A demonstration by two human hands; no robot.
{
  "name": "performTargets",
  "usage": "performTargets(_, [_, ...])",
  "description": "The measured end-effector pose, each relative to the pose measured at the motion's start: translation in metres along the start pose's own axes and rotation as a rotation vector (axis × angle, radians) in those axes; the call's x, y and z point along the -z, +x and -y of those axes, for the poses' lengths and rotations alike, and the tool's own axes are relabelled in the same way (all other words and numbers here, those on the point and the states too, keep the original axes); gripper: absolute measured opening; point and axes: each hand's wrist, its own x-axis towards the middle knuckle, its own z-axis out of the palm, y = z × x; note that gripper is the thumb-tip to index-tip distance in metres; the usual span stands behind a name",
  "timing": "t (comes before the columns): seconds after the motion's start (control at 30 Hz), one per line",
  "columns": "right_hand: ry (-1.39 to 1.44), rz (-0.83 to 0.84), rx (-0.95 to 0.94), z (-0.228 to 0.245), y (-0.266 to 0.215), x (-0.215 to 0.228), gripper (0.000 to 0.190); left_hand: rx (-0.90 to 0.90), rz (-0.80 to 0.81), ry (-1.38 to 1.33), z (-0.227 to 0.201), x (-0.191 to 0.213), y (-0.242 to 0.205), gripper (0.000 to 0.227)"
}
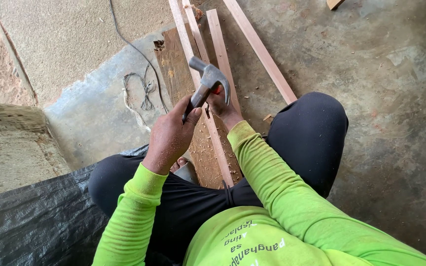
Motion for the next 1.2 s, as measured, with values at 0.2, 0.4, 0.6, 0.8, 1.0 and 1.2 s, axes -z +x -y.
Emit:
performTargets(0.2, [-0.201, 0.056, 0.09, 0.042, -0.018, -0.012, 0.004, -0.087, -0.084, 0.144, -0.003, -0.01, 0.005, 0.051])
performTargets(0.4, [-0.321, 0.065, 0.186, 0.042, -0.017, -0.016, 0.007, -0.098, 0.004, 0.283, 0.008, -0.011, 0.008, 0.045])
performTargets(0.6, [-0.297, 0.014, 0.123, 0.05, -0.016, -0.026, 0.01, -0.035, -0.056, 0.238, -0.01, -0.005, 0.003, 0.054])
performTargets(0.8, [-0.131, 0.047, 0.015, -0.003, 0.001, -0.004, 0.005, 0.073, 0.04, 0.176, 0.017, -0.019, 0.011, 0.043])
performTargets(1.0, [-0.244, 0.13, 0.036, -0.016, 0.065, 0.0, 0.007, 0.093, -0.032, 0.051, 0.031, -0.016, 0.011, 0.043])
performTargets(1.2, [-0.044, -0.003, -0.388, 0.087, 0.047, -0.047, 0.014, 0.2, -0.084, -0.038, 0.03, -0.007, 0.001, 0.046])
